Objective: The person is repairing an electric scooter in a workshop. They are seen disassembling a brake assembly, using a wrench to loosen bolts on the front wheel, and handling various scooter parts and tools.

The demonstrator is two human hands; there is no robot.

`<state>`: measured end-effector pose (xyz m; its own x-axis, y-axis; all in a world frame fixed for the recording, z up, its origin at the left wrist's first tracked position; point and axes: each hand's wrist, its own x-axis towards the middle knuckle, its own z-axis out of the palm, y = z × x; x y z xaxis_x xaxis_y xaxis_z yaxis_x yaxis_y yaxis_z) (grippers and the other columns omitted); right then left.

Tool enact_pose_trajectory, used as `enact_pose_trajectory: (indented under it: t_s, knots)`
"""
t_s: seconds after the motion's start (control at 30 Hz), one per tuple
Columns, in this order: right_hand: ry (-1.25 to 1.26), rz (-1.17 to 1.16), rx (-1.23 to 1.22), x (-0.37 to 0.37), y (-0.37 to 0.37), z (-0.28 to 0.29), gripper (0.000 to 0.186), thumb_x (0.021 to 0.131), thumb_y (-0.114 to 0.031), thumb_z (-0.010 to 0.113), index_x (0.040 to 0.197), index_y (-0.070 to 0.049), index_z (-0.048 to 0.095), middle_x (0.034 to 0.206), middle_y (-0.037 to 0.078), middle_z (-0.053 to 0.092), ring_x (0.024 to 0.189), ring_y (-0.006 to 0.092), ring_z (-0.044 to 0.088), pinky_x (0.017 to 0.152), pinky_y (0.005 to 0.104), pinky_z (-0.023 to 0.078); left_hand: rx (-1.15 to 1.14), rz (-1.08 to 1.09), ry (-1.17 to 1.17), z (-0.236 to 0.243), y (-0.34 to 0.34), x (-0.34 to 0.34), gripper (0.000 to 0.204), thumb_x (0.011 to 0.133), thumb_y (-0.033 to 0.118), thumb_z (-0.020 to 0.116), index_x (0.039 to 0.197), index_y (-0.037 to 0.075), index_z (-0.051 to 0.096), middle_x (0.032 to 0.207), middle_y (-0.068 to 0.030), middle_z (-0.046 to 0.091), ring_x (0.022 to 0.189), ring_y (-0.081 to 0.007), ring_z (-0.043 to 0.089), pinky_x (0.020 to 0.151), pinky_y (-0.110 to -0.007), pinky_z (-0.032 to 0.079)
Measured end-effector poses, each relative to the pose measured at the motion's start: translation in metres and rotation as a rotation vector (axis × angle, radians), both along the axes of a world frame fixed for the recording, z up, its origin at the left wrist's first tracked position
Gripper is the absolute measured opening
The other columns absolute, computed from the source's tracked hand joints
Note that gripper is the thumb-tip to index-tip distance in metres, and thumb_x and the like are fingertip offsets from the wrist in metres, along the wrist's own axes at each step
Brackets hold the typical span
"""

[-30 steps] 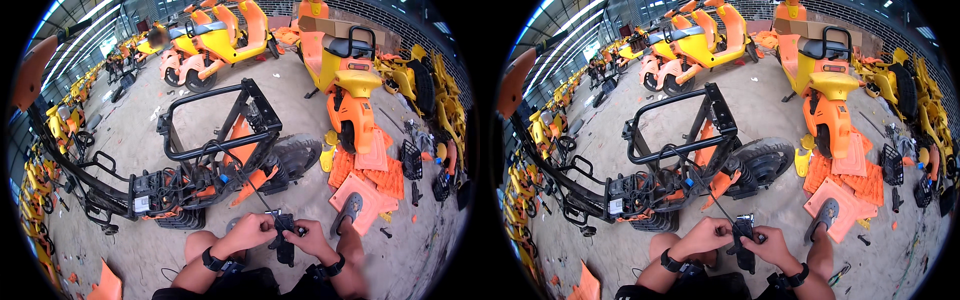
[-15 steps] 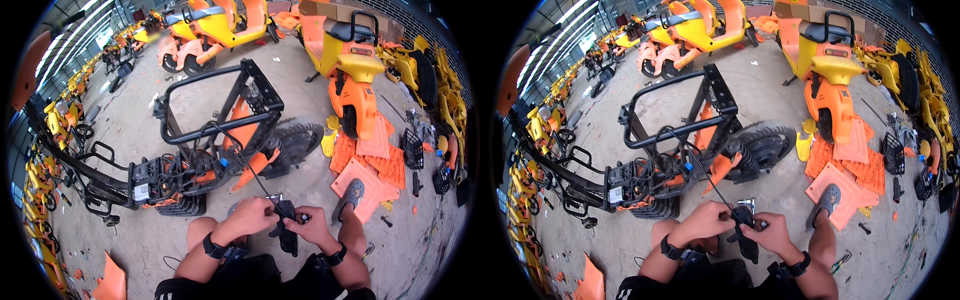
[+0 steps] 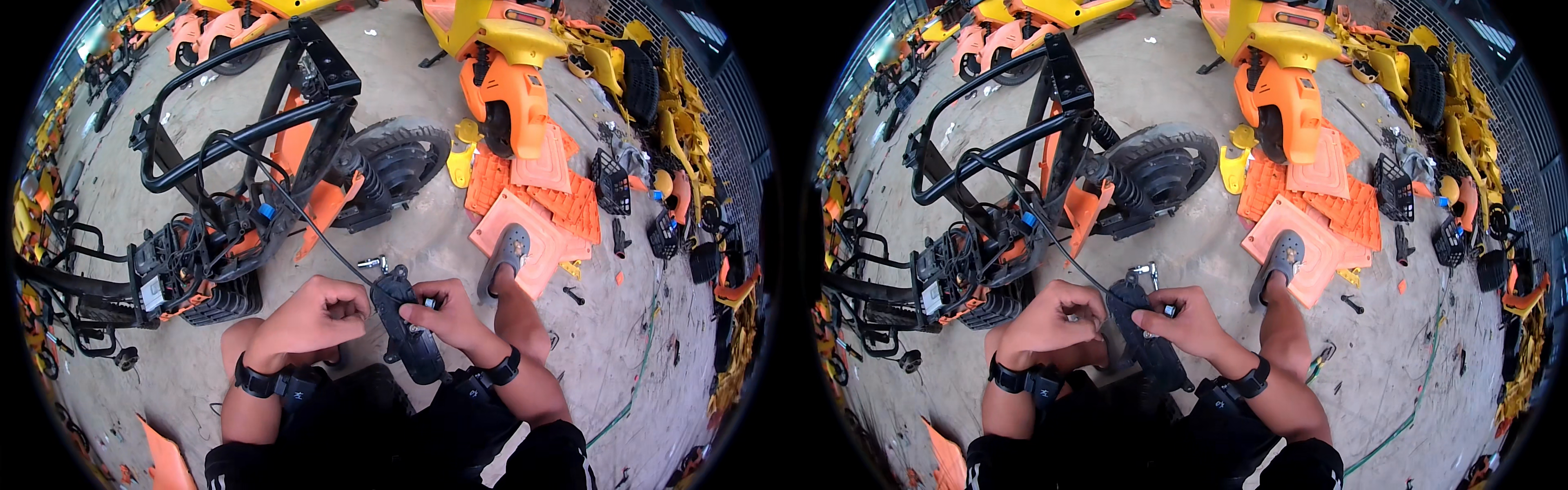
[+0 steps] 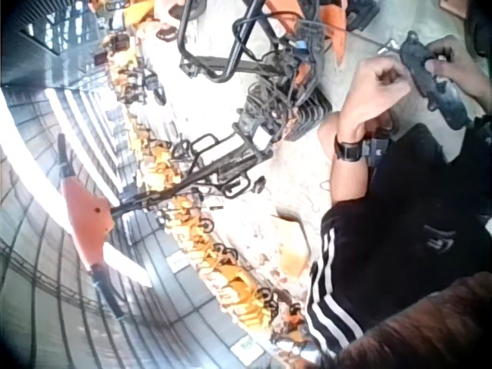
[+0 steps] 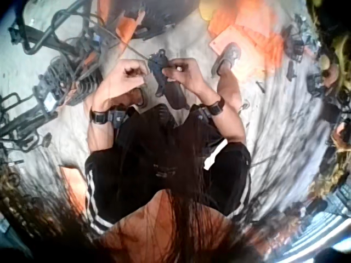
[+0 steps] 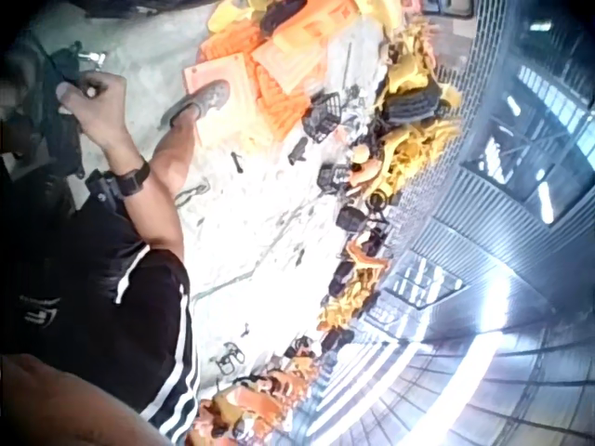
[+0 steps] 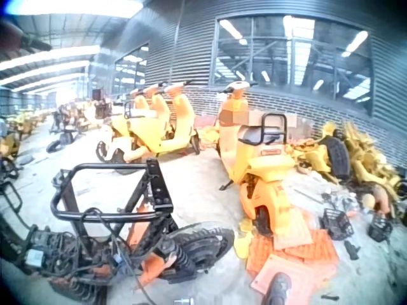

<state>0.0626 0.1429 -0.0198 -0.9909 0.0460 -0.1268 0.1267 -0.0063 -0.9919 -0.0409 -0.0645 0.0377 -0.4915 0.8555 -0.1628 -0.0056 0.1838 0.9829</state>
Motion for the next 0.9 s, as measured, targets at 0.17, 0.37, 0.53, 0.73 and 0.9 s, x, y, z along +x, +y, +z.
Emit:
enact_pose_trajectory:
  t_s: [0.17, 0.37, 0.53, 0.73, 0.9]
  knots:
    - [-0.146, -0.137, -0.529, -0.007, 0.013, 0.012, 0.026, 0.087, -0.017, 0.059, 0.09, 0.009, 0.062, 0.078, 0.011, 0.067, 0.065, 0.0141, 0.064, 0.061, 0.0261, 0.052, 0.144, -0.053, -0.278, 0.002, -0.007, 0.003, 0.004, 0.076, -0.001, 0.059, 0.079, -0.002, 0.061, 0.068, -0.0013, 0.059, 0.06, -0.0065, 0.057, 0.056, -0.02, 0.046]
    - [-0.148, -0.049, -0.352, -0.005, 0.008, 0.009, 0.023, 0.088, -0.018, 0.062, 0.087, 0.005, 0.066, 0.074, -0.001, 0.061, 0.07, 0.0039, 0.054, 0.06, 0.0209, 0.042, -0.016, 0.145, -0.108, 0.0, 0.012, 0.006, 0.008, 0.078, -0.004, 0.057, 0.084, -0.004, 0.062, 0.076, -0.0049, 0.063, 0.069, -0.0089, 0.061, 0.064, -0.022, 0.049]
    - [-0.117, -0.051, -0.285, -0.005, 0.011, 0.005, 0.027, 0.086, -0.021, 0.064, 0.088, 0.005, 0.067, 0.072, -0.002, 0.059, 0.067, 0.0037, 0.049, 0.058, 0.0213, 0.039, 0.087, 0.199, -0.099, -0.008, 0.015, 0.008, 0.014, 0.081, -0.006, 0.05, 0.088, -0.005, 0.062, 0.079, -0.0076, 0.064, 0.072, -0.0118, 0.062, 0.066, -0.024, 0.051]
    - [-0.122, -0.057, -0.233, -0.007, 0.01, 0.003, 0.03, 0.085, -0.026, 0.066, 0.083, 0.004, 0.067, 0.068, -0.003, 0.056, 0.064, 0.0033, 0.046, 0.054, 0.0216, 0.035, 0.102, 0.24, -0.129, -0.008, 0.014, 0.007, 0.014, 0.082, -0.006, 0.047, 0.085, -0.006, 0.06, 0.077, -0.0074, 0.063, 0.069, -0.0132, 0.062, 0.064, -0.025, 0.051]
    - [-0.099, -0.062, -0.202, -0.006, 0.01, -0.004, 0.031, 0.085, -0.027, 0.067, 0.077, 0.003, 0.066, 0.064, -0.004, 0.053, 0.062, 0.0029, 0.044, 0.052, 0.0223, 0.034, 0.149, 0.261, -0.196, -0.009, 0.012, 0.005, 0.013, 0.083, -0.005, 0.045, 0.08, -0.005, 0.058, 0.073, -0.0064, 0.061, 0.064, -0.0126, 0.061, 0.061, -0.025, 0.05]
